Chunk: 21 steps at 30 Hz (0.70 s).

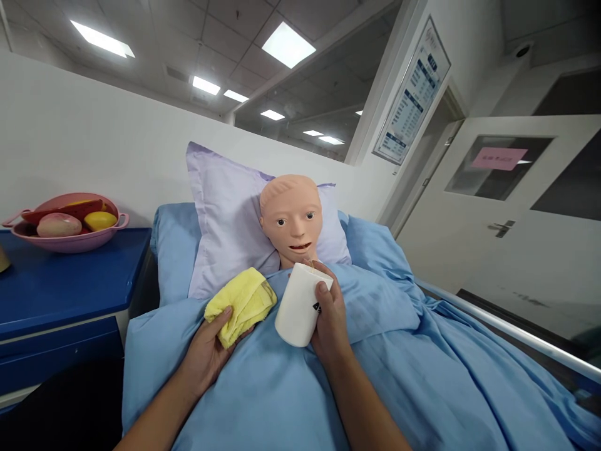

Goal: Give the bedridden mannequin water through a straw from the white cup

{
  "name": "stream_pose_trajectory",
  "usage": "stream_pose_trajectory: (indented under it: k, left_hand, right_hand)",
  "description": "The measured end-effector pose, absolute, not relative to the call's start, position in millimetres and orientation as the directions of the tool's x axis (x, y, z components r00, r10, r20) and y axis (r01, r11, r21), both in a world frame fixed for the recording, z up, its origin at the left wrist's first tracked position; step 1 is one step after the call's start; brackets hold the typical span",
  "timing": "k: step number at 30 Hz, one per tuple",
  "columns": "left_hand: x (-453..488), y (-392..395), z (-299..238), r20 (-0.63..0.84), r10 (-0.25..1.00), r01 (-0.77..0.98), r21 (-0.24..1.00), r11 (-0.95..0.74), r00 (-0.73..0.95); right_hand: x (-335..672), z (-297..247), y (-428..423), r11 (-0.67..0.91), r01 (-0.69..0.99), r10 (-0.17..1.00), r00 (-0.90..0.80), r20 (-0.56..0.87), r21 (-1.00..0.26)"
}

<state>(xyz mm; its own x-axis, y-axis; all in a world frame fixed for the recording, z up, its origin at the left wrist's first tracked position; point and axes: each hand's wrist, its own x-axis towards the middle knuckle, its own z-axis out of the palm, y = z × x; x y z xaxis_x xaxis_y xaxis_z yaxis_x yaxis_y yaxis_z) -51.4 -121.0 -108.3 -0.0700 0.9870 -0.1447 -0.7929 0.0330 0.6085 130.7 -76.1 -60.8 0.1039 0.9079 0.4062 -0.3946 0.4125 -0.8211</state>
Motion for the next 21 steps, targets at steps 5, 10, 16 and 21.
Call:
stream_pose_trajectory:
  k: [5, 10, 16, 21]
  left_hand:
    - [-51.1, -120.7, -110.0, -0.16, 0.984, -0.79, 0.612, 0.039, -0.076]
    - [-52.3, -120.2, -113.9, -0.139, 0.988, -0.79, 0.613, 0.03, -0.071]
    - [-52.6, -120.1, -112.7, -0.142, 0.987, -0.786, 0.617, 0.034, -0.069]
    - [-52.6, -121.8, -112.5, -0.141, 0.988, -0.781, 0.623, 0.039, -0.064]
  right_hand:
    - [131.0, -60.1, -76.8, 0.433, -0.376, 0.899, 0.11, 0.425, -0.819]
    - [131.0, -60.0, -78.0, 0.436, -0.358, 0.896, 0.087, 0.435, -0.826]
    - [130.3, -58.9, -79.1, 0.406, -0.35, 0.908, 0.052, 0.415, -0.844]
    - [130.4, -60.2, -78.6, 0.405, -0.341, 0.907, 0.034, 0.419, -0.849]
